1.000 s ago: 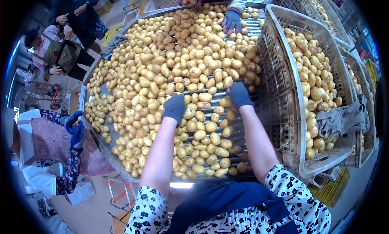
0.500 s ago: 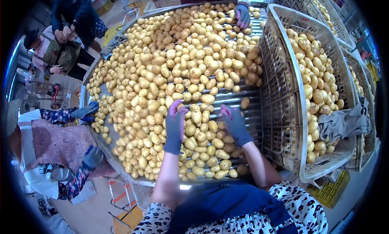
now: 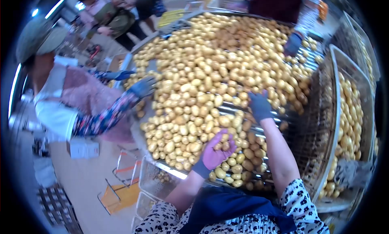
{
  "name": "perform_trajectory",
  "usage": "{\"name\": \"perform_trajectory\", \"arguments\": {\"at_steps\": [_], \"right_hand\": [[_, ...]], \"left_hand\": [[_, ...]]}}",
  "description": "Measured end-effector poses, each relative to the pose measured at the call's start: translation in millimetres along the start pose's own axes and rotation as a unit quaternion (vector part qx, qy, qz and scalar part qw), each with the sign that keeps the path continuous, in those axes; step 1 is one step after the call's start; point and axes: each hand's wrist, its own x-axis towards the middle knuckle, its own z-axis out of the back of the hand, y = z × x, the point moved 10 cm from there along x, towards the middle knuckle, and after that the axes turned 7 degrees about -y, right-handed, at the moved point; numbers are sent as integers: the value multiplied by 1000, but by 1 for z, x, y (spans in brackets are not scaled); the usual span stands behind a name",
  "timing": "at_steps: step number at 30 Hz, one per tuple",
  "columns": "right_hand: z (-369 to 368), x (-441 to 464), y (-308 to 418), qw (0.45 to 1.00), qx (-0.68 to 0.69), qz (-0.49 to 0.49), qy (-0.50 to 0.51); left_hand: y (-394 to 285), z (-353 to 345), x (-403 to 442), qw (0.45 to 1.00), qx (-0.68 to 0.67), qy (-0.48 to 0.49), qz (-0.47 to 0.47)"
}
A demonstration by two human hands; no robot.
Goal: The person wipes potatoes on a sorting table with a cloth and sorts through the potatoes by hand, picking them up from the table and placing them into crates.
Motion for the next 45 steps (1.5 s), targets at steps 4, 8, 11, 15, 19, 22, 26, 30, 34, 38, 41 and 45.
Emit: {"name": "perform_trajectory", "arguments": {"at_steps": [4,8,11,15,19,22,26,30,34,38,41,45], "right_hand": [[18,-6,7,996,74,11,45],[21,-44,7,999,25,-19,10],[28,-51,-27,991,66,-116,25],[12,-44,-65,974,175,-144,-29],[101,-53,5,922,332,-62,-188],[104,-89,108,631,754,-165,83],[84,-188,195,511,811,-162,236],[147,-236,251,601,757,21,255],[141,-305,270,769,562,249,175],[145,-363,286,659,677,190,266],[116,-398,319,347,770,-156,512],[109,-428,353,113,703,-303,633]], "left_hand": [[7,-6,-6,999,42,31,6],[14,-12,-13,997,46,52,17],[17,-13,-17,998,41,54,11],[18,-18,-33,998,-11,69,5],[11,-15,-56,987,-146,64,-30],[-6,4,-77,978,-151,43,-138],[-30,37,-132,912,-1,-100,-398],[-2,-3,-221,472,619,-189,-598],[45,32,-254,357,715,-275,-534],[78,61,-337,401,649,-315,-564],[96,103,-405,401,587,-349,-610],[135,208,-486,462,400,-565,-553]]}}
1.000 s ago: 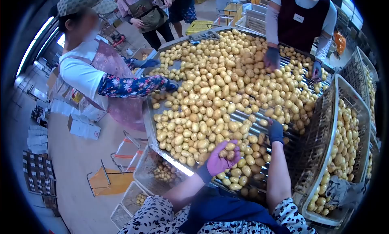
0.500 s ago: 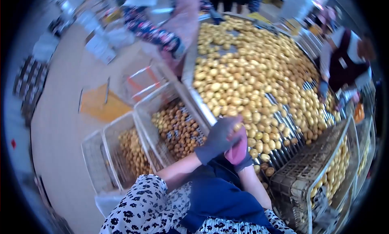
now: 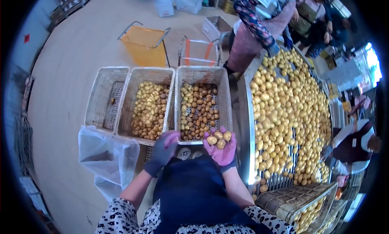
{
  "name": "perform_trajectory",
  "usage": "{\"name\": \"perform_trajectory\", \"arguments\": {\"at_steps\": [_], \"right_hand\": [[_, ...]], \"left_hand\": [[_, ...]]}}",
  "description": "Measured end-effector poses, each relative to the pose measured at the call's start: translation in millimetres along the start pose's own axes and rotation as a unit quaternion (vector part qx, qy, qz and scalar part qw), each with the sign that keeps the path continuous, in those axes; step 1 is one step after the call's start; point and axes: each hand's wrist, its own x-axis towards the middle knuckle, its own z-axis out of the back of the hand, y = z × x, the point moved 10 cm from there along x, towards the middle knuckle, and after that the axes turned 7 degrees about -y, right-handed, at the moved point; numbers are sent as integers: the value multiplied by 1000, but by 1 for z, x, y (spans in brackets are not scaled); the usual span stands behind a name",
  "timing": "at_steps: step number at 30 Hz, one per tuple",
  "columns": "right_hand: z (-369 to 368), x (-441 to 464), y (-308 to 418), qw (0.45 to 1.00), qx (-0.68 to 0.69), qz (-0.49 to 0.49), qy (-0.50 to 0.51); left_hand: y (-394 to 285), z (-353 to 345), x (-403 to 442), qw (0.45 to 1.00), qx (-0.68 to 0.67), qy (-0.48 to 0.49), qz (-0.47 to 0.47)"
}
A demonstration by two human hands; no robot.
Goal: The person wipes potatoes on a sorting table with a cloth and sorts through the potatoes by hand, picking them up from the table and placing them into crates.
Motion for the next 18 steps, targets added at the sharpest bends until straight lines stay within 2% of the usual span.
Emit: {"name": "perform_trajectory", "arguments": {"at_steps": [2,3,4,5,6,7,9,10,11,12,13,14,15,16,17,18], "right_hand": [[-2,14,-3,999,-31,-31,10],[9,21,-2,998,-38,-42,18],[32,34,-2,996,-42,-73,-5],[49,49,-5,993,-43,-104,-29],[69,61,-1,987,-63,-105,-105],[92,86,4,981,-68,-110,-147],[62,138,13,985,-79,-156,-10],[43,158,27,985,-111,-100,-88],[0,185,38,981,-172,-83,-13],[-30,206,53,988,-139,-23,-58],[-72,248,66,944,-155,-87,278],[-88,263,73,989,-118,-47,69],[-95,250,76,987,-77,-6,-143],[-97,260,75,987,-81,-11,-142],[-84,272,83,986,-38,0,-164],[-63,285,88,982,3,11,-188]], "left_hand": [[50,44,-23,992,-12,-83,97],[52,69,-41,980,8,-125,158],[74,87,-71,956,-39,-212,199],[68,102,-94,915,-136,-272,265],[104,117,-144,889,-83,-336,301],[89,126,-173,869,-55,-369,326],[103,118,-250,823,-99,-421,368],[114,111,-293,801,-106,-433,401],[120,102,-333,779,-113,-431,441],[122,91,-373,756,-120,-428,480],[125,83,-418,720,-120,-463,503],[133,73,-462,683,-121,-497,521],[150,55,-516,649,-177,-501,544],[162,41,-555,611,-233,-503,565],[160,40,-564,605,-233,-508,567],[156,42,-565,651,-198,-472,560]]}}
